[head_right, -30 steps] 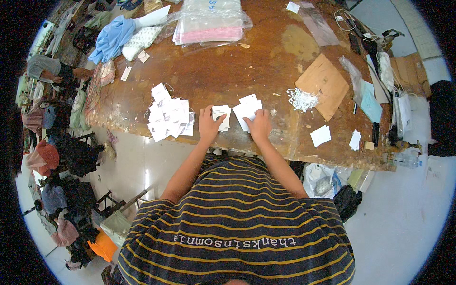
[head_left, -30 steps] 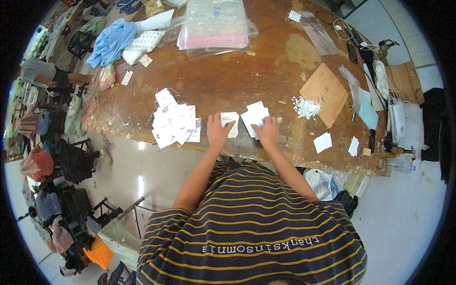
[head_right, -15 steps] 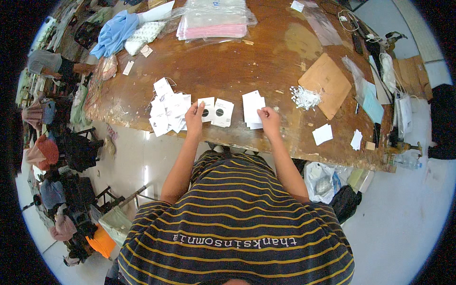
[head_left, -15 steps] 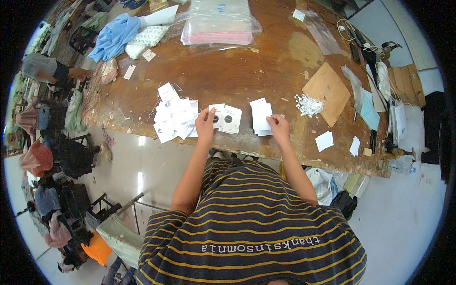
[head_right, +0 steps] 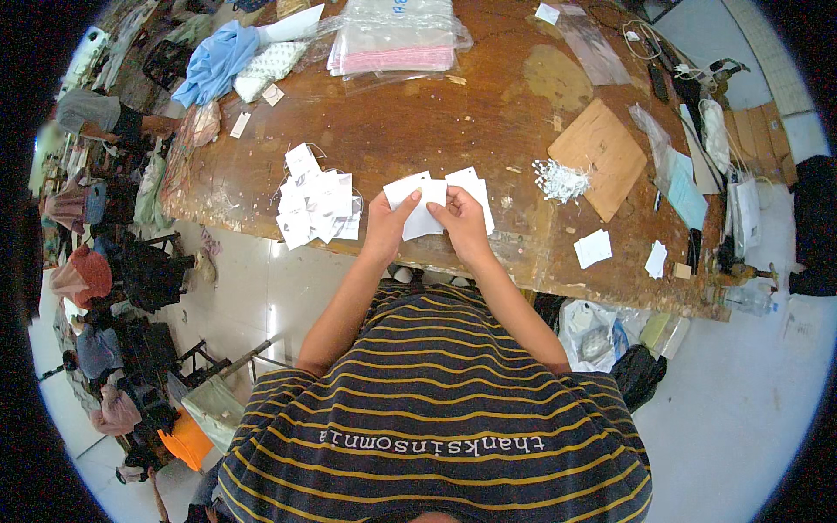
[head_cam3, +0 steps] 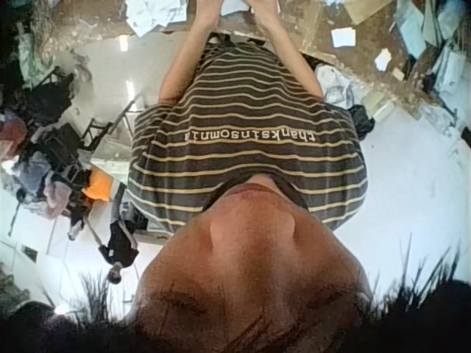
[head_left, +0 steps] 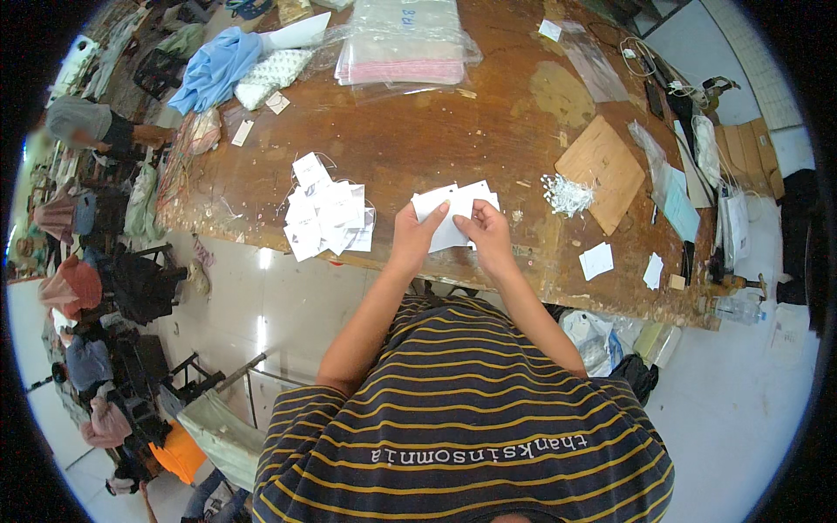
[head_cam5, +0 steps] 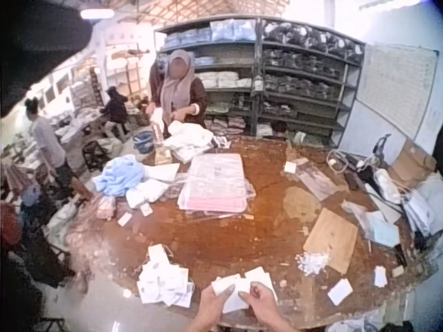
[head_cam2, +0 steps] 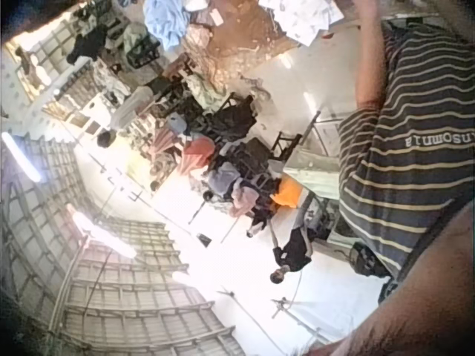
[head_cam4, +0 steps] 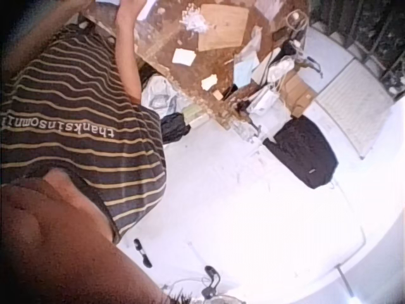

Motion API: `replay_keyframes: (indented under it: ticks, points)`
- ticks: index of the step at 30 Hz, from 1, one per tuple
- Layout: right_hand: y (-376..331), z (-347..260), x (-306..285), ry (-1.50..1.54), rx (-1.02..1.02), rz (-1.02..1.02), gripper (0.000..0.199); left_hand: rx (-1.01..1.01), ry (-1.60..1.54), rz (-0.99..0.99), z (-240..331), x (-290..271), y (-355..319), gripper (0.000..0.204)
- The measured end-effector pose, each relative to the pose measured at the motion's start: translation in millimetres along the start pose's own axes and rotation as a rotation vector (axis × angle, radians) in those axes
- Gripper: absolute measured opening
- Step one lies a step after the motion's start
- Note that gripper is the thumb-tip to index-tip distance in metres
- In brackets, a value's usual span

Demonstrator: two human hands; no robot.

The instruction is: The person repeatedly picks up small white paper cards and bundles of white ties from a wooden table, inserts a tie into each card, and places the assembled units into a growing stack. The person works continuously at the table, handling items one at a time and occasionally adjusting the pile of assembled cards.

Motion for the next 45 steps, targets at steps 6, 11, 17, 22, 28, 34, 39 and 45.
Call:
replay_keyframes:
  ticks: [6, 11, 17, 22, 28, 34, 39, 45]
  points:
    - [-3.5, -8.3, -0.2, 0.059, -0.007, -0.049, 0.03, 0.103, 0.024, 0.019, 9.9, 7.5, -3.1, 0.036]
    - [-3.4, -6.3, -7.3, 0.004, 0.025, -0.077, 0.027, 0.089, 0.041, 0.006, 7.3, 13.0, -3.5, 0.033]
    - [1.6, -2.0, -11.8, 0.029, 0.034, -0.121, 0.028, 0.098, 0.022, 0.041, 5.5, 18.3, -2.2, 0.032]
    - [11.4, -2.5, -21.0, 0.011, 0.018, -0.151, 0.03, 0.097, 0.036, 0.053, 4.5, 25.8, 1.2, 0.032]
    - [25.9, 5.0, -31.7, 0.031, 0.059, -0.193, 0.03, 0.119, 0.057, 0.087, -2.6, 34.3, 10.8, 0.03]
    - [74.2, -29.7, -151.7, -0.977, -0.367, 0.214, 0.032, 0.114, 0.125, 0.166, -16.0, 26.5, 20.8, 0.033]
    - [117.2, -22.6, -243.0, -1.39, -0.369, 0.35, 0.02, 0.116, 0.122, 0.207, -25.3, 16.6, 24.8, 0.033]
    - [119.7, -13.4, -241.6, -1.204, -0.478, 0.385, 0.016, 0.106, 0.179, 0.203, -29.3, 15.1, 28.5, 0.034]
Point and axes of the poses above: each hand's wrist, its own y-axis towards the middle knuckle, its own x-axis out of the palm, z = x × y, the point moved 9 cm from there along y, towards the middle knuckle, and after that the axes turned 6 degrees about z, right-handed, at the moved point
